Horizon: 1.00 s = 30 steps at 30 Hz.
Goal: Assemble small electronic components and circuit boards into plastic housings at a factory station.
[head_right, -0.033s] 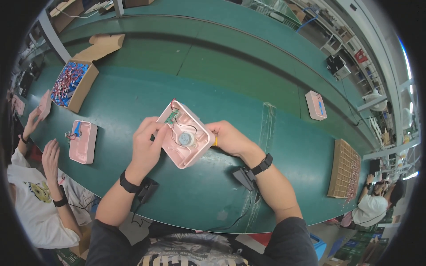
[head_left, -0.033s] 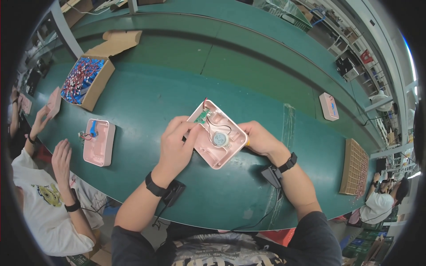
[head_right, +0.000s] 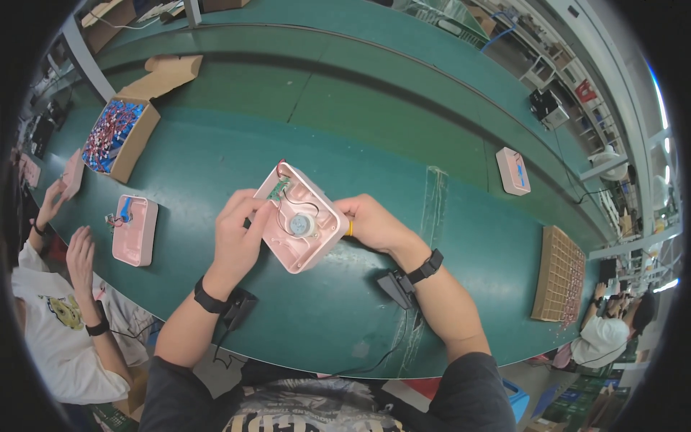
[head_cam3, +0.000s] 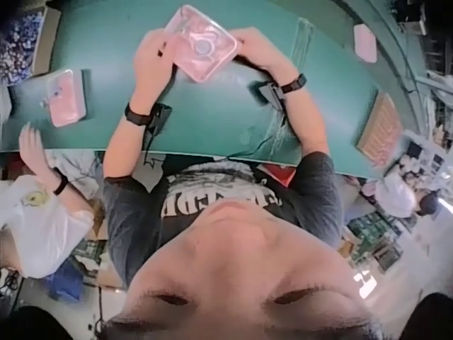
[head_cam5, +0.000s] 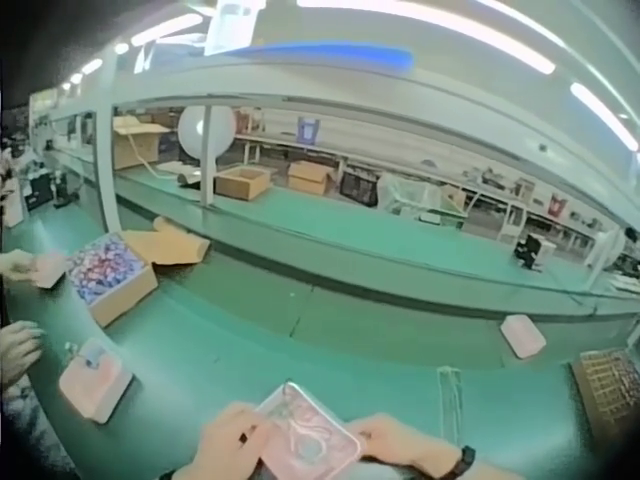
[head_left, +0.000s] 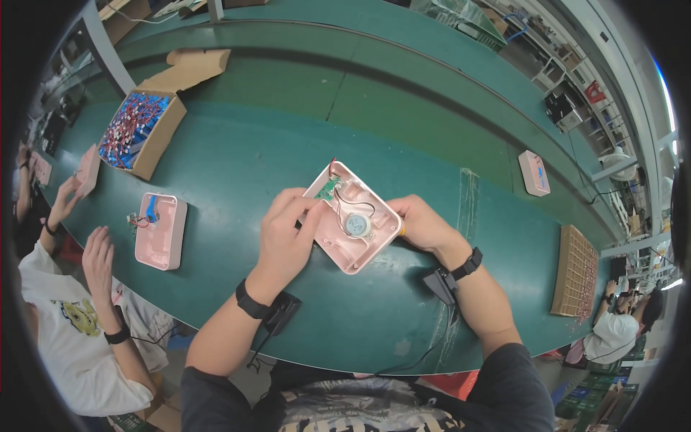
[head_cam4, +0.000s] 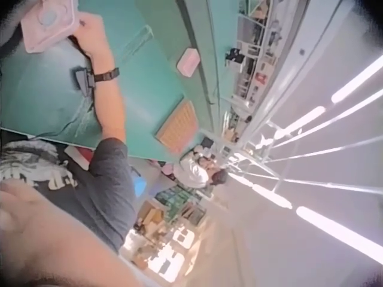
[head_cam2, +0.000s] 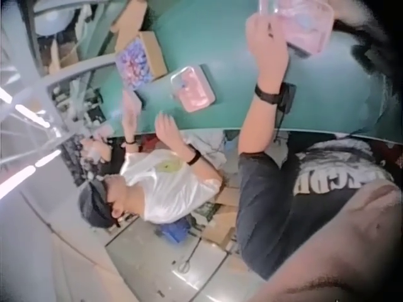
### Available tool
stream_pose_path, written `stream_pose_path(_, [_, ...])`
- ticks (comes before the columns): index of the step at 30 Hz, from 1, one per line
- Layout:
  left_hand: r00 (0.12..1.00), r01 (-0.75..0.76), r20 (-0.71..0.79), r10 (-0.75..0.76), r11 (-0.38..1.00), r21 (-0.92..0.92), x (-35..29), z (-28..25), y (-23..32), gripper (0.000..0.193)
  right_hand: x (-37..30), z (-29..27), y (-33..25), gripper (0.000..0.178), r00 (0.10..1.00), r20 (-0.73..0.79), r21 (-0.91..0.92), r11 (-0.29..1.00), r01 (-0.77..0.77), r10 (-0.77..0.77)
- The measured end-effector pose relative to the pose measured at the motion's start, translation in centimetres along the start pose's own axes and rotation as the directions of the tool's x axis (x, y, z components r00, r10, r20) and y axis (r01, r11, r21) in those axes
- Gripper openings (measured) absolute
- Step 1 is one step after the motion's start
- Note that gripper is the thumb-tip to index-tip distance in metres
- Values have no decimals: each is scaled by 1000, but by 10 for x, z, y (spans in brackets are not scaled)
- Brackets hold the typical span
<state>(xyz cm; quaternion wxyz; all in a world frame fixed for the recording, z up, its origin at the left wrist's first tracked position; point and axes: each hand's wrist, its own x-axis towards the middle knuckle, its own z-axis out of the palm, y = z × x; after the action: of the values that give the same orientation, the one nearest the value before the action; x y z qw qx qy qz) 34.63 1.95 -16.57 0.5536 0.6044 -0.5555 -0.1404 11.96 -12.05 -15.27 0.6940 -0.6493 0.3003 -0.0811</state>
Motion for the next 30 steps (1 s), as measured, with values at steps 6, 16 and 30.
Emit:
stream_pose_path(6, [997,32,-66,-34,999,-18,3,-5,2,10,-3,-16,-3,20,995,92,-4,1000,-23,23])
stream_pose_path(16, [913,-190,345,218,975,-115,1,-10,5,7,3,-1,-9,44,840,73,-759,516,396,-537])
stream_pose_path(30, [745,37,635,202,939,-342,0,-22,5,7,-3,13,-24,38,798,332,-835,237,496,-503])
